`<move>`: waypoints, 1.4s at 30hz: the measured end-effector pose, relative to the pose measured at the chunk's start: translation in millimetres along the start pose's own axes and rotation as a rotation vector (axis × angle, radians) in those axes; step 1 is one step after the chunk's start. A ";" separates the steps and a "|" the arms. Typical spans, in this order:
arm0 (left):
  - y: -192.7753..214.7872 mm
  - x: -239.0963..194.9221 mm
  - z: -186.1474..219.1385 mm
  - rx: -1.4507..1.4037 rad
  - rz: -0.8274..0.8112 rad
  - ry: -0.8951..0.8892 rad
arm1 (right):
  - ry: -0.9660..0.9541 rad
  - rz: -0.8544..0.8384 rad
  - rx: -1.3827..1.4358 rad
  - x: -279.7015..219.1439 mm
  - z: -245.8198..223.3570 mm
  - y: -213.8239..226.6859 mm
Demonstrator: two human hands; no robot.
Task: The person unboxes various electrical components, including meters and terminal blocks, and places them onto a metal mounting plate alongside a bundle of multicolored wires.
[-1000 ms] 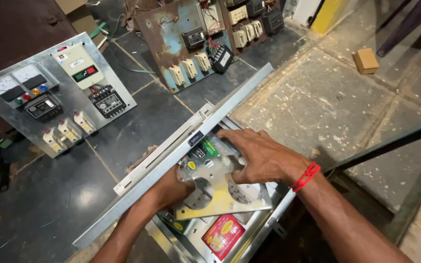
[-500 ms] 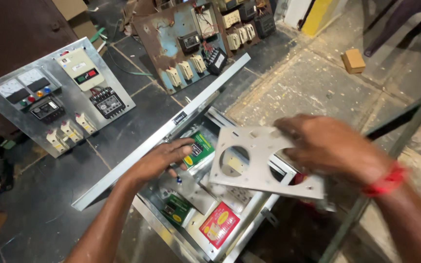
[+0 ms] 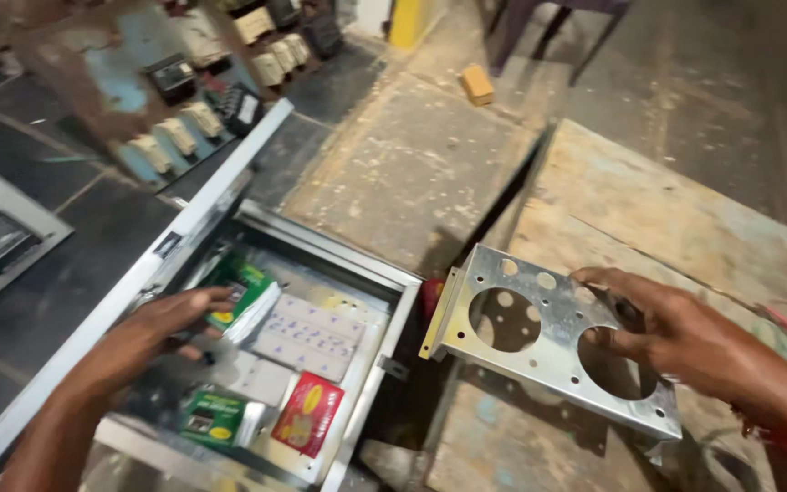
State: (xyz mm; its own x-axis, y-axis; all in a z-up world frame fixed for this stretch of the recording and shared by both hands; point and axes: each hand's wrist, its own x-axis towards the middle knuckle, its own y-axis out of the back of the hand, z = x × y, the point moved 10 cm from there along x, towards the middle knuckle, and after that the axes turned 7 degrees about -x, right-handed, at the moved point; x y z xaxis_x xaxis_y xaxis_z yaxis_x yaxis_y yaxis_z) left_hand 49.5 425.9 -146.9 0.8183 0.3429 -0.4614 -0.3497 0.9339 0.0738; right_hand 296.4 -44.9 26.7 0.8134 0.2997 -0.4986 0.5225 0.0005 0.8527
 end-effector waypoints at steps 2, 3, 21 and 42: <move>-1.8 3.5 -6.9 -0.006 0.003 0.051 | 0.140 0.063 0.042 -0.1 23.2 -0.8; -1.1 5.2 -10.2 0.010 0.016 0.080 | 0.234 0.105 0.059 -1.7 33.6 1.9; 1.0 0.5 -15.6 -0.021 0.128 -0.011 | 0.593 0.293 -0.348 -26.0 -82.8 16.9; 15.5 15.7 -50.7 0.487 0.223 -0.245 | 1.041 0.132 0.368 44.1 -392.4 -136.5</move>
State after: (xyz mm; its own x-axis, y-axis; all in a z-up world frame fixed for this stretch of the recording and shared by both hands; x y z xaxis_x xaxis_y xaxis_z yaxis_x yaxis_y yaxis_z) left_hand 33.8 440.7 -197.8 0.8508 0.4958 -0.1740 -0.3235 0.7552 0.5701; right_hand 160.6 342.6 -50.3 0.3464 0.9310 0.1146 0.6318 -0.3219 0.7052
